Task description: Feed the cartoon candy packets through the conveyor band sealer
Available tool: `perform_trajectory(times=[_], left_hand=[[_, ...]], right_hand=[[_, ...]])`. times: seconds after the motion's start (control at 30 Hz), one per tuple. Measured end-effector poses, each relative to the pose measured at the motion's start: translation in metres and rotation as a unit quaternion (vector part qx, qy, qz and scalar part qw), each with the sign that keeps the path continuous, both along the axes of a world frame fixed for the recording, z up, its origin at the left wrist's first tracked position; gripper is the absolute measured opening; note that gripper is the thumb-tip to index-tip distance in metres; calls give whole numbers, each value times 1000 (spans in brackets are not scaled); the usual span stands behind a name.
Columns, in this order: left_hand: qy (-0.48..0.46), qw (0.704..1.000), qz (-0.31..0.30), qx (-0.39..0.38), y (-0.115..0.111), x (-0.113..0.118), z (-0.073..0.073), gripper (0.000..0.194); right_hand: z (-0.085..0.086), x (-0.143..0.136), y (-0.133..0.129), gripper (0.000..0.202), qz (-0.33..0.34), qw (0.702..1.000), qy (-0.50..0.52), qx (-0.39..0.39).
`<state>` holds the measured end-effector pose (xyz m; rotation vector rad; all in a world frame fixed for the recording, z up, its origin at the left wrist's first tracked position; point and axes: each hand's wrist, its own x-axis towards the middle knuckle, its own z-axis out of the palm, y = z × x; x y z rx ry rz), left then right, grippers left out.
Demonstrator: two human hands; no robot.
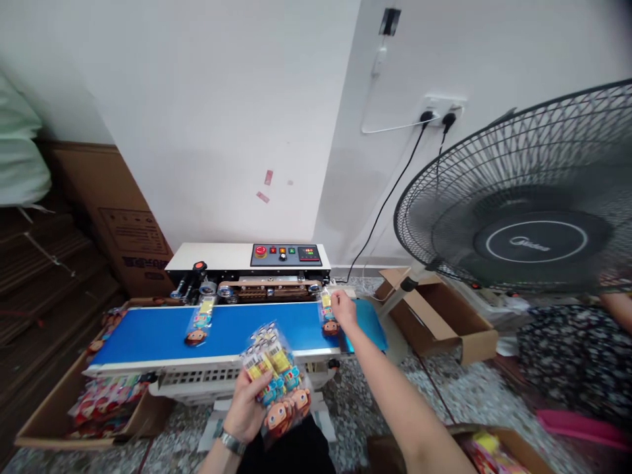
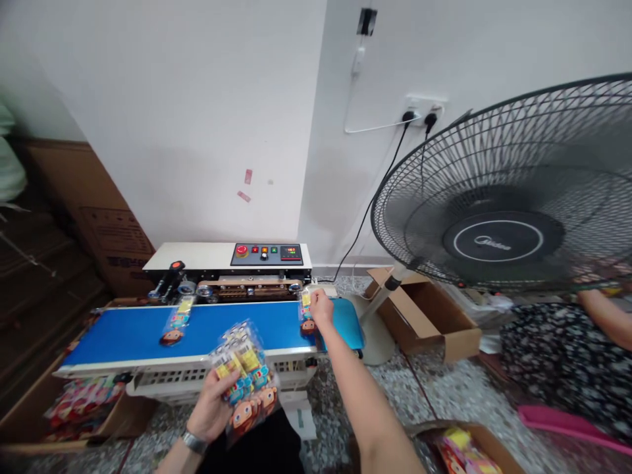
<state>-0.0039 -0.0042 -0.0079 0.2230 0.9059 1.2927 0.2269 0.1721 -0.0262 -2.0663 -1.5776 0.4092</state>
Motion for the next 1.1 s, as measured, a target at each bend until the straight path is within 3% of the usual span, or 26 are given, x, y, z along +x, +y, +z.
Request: perform_trajectory(times=[0.1, 0.17, 0.27, 0.33, 0.43, 0.57, 0.77, 0.93, 1.1], left_hand=[[2, 1000, -1, 9, 1, 0, 0, 42], [6, 1000, -10, 16, 1, 0, 0, 38], [12, 999, -17, 26, 3, 2, 4, 36], [9, 999, -12, 35, 4, 6, 8, 38], [-1, 999, -5, 40, 4, 13, 12, 41], [-12, 999, -8, 34, 2, 18, 10, 42], [-7, 1000, -14, 11, -2, 8, 1, 38], [-5, 1000, -19, 9, -3, 3, -2, 43], [16, 1000, -21, 9, -3, 2, -4, 45]], right_hand=[[5, -21, -10, 22, 43, 999, 11, 19], [13, -35, -29, 23, 121, 988, 86, 37], [28, -55, -66, 26, 269, 927, 262, 7], [38, -66, -88, 26, 307, 903, 300, -7], [43, -75, -105, 26, 279, 916, 288, 29], [34, -69, -102, 28, 173, 932, 306, 90], [7, -23, -72, 31, 65, 956, 265, 110], [-6, 19, -38, 30, -34, 995, 74, 53], [-7, 13, -9, 23, -31, 998, 41, 27]])
